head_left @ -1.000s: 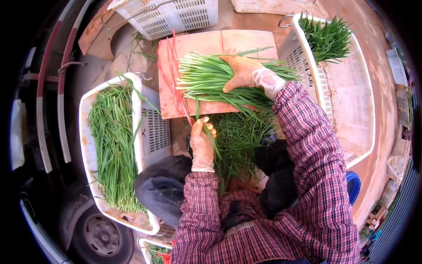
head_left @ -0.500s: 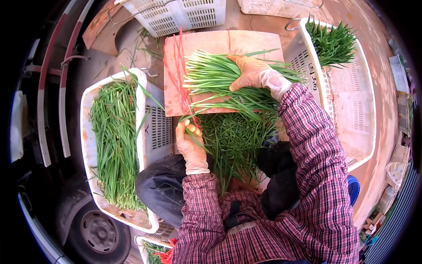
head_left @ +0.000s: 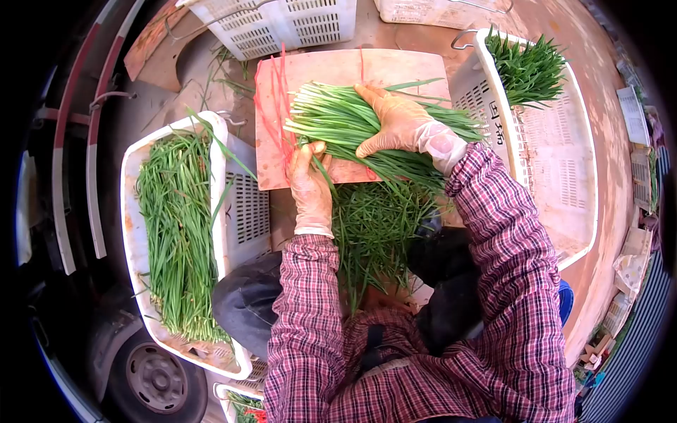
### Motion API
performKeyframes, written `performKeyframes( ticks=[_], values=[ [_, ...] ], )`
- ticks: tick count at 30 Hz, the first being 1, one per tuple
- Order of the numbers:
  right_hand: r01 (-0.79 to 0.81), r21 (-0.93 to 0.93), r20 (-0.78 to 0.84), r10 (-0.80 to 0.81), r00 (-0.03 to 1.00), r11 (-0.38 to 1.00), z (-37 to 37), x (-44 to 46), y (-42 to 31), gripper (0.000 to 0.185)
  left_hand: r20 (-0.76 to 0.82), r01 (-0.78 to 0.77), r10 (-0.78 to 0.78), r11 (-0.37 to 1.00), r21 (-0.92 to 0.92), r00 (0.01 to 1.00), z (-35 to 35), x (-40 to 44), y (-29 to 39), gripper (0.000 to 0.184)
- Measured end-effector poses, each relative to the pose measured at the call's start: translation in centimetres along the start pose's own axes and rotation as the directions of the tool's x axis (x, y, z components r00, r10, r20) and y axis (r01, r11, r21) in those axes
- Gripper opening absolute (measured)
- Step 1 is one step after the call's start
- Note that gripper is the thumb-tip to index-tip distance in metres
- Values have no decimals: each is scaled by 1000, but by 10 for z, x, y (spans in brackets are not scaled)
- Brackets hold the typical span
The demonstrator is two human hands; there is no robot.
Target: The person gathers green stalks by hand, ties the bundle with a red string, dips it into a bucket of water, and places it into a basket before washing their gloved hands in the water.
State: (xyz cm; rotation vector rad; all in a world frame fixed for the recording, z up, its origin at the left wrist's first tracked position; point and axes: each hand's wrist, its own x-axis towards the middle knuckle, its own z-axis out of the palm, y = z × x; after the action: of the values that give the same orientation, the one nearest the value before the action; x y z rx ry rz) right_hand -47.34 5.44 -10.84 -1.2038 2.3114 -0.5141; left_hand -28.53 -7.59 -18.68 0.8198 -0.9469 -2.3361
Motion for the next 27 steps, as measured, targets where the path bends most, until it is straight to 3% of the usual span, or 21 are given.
performKeyframes(
  ticks=[2,4,7,11,13,15,21,25,27],
  values=[
    [-8,-14,0,8,1000,1000,5,-3,-14,131,-10,-41,41,995,-93,999,-1,3,-9,23],
    [-59,-242,-13,57,998,968,15,-7,-27,134,-7,-69,68,987,-148,998,6,-1,-10,22],
    [-117,-380,-58,102,993,918,25,-9,-34,131,-17,-85,84,972,-219,996,6,2,-13,23],
    [-161,-399,-75,143,987,903,27,-5,-36,124,42,-52,62,975,-216,997,-3,-9,-1,23],
    [-150,-345,-69,134,989,927,26,-4,-31,118,-161,-123,97,980,-159,982,-7,-24,7,25],
    [-137,-339,-78,117,990,931,26,-2,-27,114,-262,-188,145,971,-145,954,-13,-37,18,26],
    [-112,-293,-92,88,992,950,27,1,-20,112,-223,-279,238,945,-170,945,-26,-71,33,23],
    [-101,-313,-85,78,993,944,25,3,-16,112,-289,-368,299,902,-226,909,-29,-89,46,21],
    [-71,-272,-73,53,996,960,23,4,-12,112,-333,-316,271,945,-88,903,-23,-109,44,25]
  ],
)
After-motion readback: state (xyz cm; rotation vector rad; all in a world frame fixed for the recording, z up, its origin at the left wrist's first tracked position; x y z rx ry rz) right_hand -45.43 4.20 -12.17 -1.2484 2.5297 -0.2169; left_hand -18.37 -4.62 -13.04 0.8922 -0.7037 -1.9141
